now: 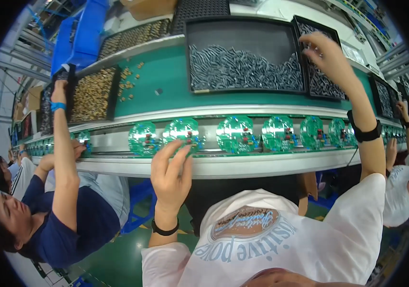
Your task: The person picks up electronic components from a tray and inserts them into circuit boards on a conveyor belt. The components are placed one at a time into specific slots on the green boards.
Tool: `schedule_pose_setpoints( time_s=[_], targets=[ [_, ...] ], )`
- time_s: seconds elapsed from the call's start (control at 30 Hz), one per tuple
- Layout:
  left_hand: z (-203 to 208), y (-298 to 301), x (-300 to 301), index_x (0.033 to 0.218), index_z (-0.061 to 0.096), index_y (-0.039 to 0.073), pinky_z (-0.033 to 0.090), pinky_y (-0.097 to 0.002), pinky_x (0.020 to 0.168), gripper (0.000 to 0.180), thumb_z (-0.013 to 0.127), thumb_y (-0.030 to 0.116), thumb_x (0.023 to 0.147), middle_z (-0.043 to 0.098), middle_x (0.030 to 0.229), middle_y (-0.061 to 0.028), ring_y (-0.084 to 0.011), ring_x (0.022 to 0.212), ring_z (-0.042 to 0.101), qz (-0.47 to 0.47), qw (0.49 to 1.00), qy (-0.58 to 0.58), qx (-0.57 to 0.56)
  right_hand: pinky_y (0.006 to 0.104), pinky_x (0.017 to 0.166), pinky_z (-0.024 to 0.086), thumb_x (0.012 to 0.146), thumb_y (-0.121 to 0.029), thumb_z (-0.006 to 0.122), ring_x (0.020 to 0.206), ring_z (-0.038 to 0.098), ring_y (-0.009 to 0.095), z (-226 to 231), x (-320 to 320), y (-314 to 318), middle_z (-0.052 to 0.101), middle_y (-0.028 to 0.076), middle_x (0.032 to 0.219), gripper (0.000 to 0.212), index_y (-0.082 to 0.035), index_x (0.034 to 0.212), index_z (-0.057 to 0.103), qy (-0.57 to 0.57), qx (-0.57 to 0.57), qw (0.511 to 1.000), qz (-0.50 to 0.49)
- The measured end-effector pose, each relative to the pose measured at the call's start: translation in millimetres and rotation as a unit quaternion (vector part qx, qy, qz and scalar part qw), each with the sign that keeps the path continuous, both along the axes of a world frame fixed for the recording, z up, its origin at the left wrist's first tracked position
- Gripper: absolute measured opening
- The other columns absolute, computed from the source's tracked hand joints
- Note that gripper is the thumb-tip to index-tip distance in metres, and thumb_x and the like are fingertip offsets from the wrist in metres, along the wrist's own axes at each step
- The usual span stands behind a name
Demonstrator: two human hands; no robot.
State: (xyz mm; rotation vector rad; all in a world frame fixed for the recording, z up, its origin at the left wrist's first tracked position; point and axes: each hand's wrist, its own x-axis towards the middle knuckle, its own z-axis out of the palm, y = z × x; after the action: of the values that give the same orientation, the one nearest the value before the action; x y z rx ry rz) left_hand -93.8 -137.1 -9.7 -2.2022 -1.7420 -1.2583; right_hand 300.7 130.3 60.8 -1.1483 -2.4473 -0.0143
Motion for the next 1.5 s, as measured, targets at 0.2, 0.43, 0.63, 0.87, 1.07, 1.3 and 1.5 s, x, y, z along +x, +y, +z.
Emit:
schedule_pose_setpoints(
  time_s=[0.2, 0.43, 0.63, 0.87, 1.07, 1.3, 1.5],
  targets=[
    [57, 47, 15, 0.114, 0.070, 0.006, 0.053, -0.0414, 0.087, 0.030, 0.076, 0.005, 0.084, 0.068, 0.117, -0.0123, -0.0321, 0.102, 0.067, -0.059, 0.994, 0.045, -0.076, 0.0395, 0.080, 0.057, 0.085, -0.002, 0.075, 0.086, 0.068, 0.031, -10, -81, -27, 0.063, 0.012, 0.105, 0.037, -0.004, 0.121, 0.065, -0.032, -0.161, 0.985, 0.057],
    [63, 150, 52, 0.110, 0.067, 0.006, 0.053, -0.0431, 0.089, 0.029, 0.077, 0.011, 0.083, 0.066, 0.109, -0.0113, -0.0327, 0.102, 0.065, -0.186, 0.971, 0.143, -0.036, 0.0447, 0.081, 0.056, 0.089, -0.011, 0.070, 0.093, 0.069, 0.034, -33, -109, 12, 0.069, 0.011, 0.103, 0.018, -0.008, 0.106, 0.070, -0.017, -0.050, 0.993, 0.107],
    [36, 223, 74, 0.109, 0.070, 0.007, 0.054, -0.0448, 0.086, 0.027, 0.077, 0.013, 0.083, 0.065, 0.107, -0.0130, -0.0356, 0.099, 0.065, -0.189, 0.969, 0.154, -0.044, 0.0443, 0.079, 0.056, 0.092, -0.016, 0.065, 0.091, 0.070, 0.034, -17, -112, 2, 0.071, 0.011, 0.093, 0.013, -0.008, 0.102, 0.070, 0.013, -0.008, 0.996, 0.084],
    [28, 249, 61, 0.101, 0.073, 0.008, 0.055, -0.0465, 0.080, 0.017, 0.074, 0.017, 0.087, 0.068, 0.099, -0.0138, -0.0385, 0.092, 0.067, -0.166, 0.969, 0.146, -0.107, 0.0424, 0.078, 0.056, 0.091, -0.007, 0.065, 0.088, 0.070, 0.035, -23, -106, -7, 0.072, 0.015, 0.096, 0.014, -0.002, 0.104, 0.070, 0.033, -0.028, 0.997, 0.069],
    [33, 245, 50, 0.099, 0.074, 0.008, 0.055, -0.0449, 0.078, 0.013, 0.069, 0.016, 0.091, 0.068, 0.094, -0.0114, -0.0362, 0.090, 0.067, -0.182, 0.973, 0.129, -0.063, 0.0437, 0.081, 0.056, 0.093, -0.010, 0.062, 0.088, 0.070, 0.036, -28, -111, -11, 0.073, 0.016, 0.095, 0.016, -0.002, 0.104, 0.071, 0.097, -0.089, 0.988, 0.085],
    [25, 245, 52, 0.098, 0.075, 0.008, 0.056, -0.0440, 0.078, 0.013, 0.066, 0.016, 0.093, 0.069, 0.098, -0.0122, -0.0358, 0.092, 0.068, -0.154, 0.976, 0.150, -0.033, 0.0310, 0.076, 0.057, 0.099, -0.004, 0.061, 0.083, 0.072, 0.019, -19, -120, -41, 0.074, 0.012, 0.092, 0.018, 0.001, 0.113, 0.071, 0.148, -0.230, 0.959, 0.073],
    [17, 257, 53, 0.099, 0.074, 0.006, 0.056, -0.0435, 0.083, 0.014, 0.064, 0.014, 0.094, 0.072, 0.098, -0.0160, -0.0385, 0.094, 0.068, -0.204, 0.974, 0.093, -0.043, 0.0244, 0.080, 0.057, 0.103, -0.008, 0.060, 0.086, 0.071, 0.012, -22, -122, -50, 0.074, 0.010, 0.097, 0.020, 0.002, 0.118, 0.069, 0.277, -0.425, 0.855, 0.111]
  ],
)
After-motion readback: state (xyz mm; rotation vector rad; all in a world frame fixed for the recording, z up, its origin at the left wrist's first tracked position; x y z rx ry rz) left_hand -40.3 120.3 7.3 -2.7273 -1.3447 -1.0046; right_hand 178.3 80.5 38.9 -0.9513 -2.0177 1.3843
